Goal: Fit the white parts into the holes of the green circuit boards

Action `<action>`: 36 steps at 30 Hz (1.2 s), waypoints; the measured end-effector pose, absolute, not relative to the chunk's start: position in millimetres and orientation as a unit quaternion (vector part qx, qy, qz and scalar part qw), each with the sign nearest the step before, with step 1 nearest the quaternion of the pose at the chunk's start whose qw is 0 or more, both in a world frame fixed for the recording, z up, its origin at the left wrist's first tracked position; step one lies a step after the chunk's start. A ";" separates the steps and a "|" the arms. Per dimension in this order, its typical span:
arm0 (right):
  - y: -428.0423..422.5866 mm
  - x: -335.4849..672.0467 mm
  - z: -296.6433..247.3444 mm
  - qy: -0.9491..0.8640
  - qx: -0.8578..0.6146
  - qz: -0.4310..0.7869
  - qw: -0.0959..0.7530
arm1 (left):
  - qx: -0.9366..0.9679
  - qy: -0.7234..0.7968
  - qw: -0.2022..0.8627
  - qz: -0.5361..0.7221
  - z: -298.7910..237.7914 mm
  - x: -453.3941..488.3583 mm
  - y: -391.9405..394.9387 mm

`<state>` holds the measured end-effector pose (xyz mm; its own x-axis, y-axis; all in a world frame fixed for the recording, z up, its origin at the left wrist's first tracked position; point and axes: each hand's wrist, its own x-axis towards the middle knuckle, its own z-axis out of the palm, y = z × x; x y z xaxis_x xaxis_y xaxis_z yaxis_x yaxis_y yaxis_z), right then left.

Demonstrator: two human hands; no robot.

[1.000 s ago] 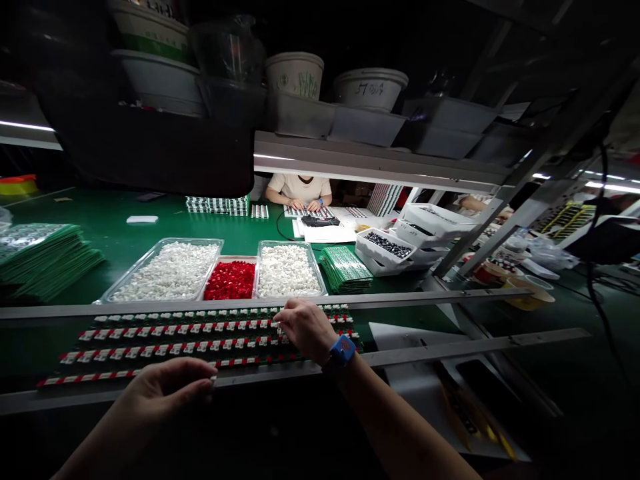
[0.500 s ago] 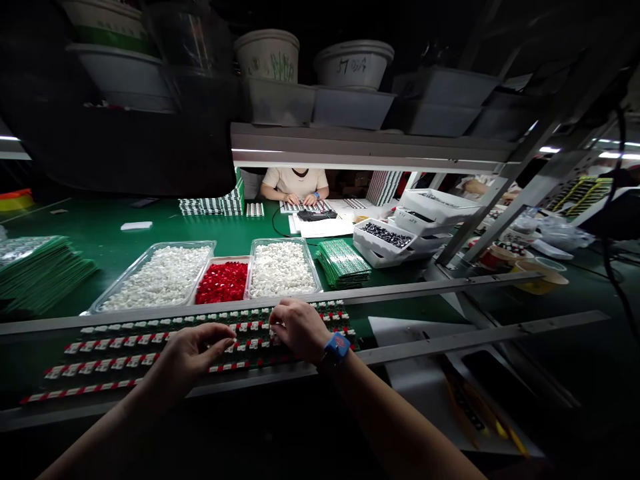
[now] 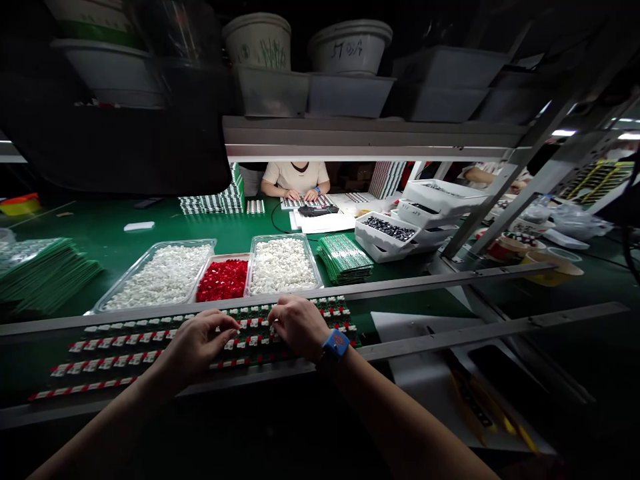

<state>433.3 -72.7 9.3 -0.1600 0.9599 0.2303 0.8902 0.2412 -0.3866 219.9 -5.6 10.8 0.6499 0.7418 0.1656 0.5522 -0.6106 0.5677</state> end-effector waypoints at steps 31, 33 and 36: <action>-102.0 448.8 14.3 -0.705 -0.604 0.126 0.350 | 0.911 0.355 0.166 0.130 27.1 236.3 -12.7; -104.4 449.1 14.4 -0.699 -0.607 0.126 0.355 | 0.912 0.345 0.154 0.159 30.5 242.7 -11.1; -107.7 449.2 14.0 -0.697 -0.604 0.125 0.365 | 0.928 0.293 0.149 0.176 31.6 258.7 -7.3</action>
